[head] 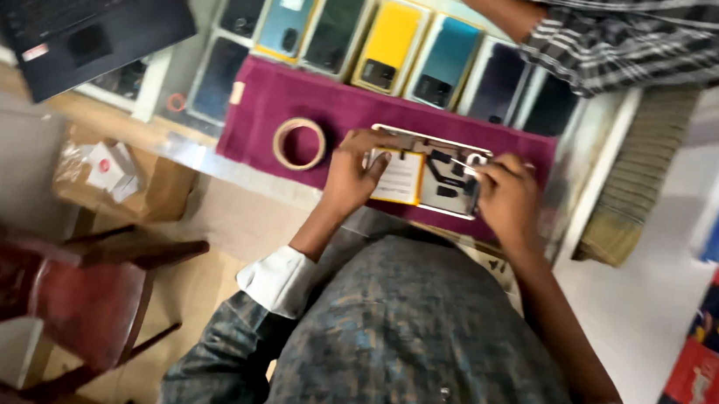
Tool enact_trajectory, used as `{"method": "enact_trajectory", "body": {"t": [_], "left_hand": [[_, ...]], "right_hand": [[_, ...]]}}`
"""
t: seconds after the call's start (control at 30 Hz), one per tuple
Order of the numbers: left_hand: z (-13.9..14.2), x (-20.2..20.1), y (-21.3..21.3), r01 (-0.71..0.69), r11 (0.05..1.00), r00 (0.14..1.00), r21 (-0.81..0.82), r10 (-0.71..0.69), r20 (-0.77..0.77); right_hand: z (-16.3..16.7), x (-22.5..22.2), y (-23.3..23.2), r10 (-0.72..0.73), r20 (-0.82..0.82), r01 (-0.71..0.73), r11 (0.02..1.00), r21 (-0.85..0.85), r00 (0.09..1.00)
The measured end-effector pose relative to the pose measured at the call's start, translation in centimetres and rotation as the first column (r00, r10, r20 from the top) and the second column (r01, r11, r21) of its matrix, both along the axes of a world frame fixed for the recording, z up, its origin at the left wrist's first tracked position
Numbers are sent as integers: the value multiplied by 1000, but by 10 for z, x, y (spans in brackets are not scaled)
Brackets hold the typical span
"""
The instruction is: The person repairs a disassembled smartphone lying on a purple towel on the counter. They handle a roll of black tape, cut pieces of tape with scissors, and press the cut tape pieces onto the phone's internal battery and frame, working on the open device.
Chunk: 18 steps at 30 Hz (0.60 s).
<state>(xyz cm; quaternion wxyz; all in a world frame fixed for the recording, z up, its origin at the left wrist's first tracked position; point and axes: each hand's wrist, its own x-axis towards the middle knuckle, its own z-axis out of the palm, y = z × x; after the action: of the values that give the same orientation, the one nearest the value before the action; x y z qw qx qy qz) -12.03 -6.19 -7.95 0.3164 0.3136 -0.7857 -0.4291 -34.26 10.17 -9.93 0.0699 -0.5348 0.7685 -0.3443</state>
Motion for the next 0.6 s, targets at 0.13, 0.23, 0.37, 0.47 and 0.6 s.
{"method": "enact_trajectory", "body": {"t": [0.13,0.23,0.37,0.47,0.6], "left_hand": [[4,41,5,-136,991,990,17,135,25],[6,68,8,-284,959,957,-14,284,54],[10,95,-2,-379,924,916,-40,381,124],[11,108,-10,-305,934,919,-186,340,200],[-1,121,-27,-152,931,911,-332,263,319]], "right_hand": [[15,-8,23,-55,-18,57,985,165,998],[22,-8,39,-99,-93,110,987,120,991],[27,1,44,-99,214,79,992,97,972],[31,16,39,-106,266,76,990,120,958],[37,39,25,-30,402,12,999,46,915]]}}
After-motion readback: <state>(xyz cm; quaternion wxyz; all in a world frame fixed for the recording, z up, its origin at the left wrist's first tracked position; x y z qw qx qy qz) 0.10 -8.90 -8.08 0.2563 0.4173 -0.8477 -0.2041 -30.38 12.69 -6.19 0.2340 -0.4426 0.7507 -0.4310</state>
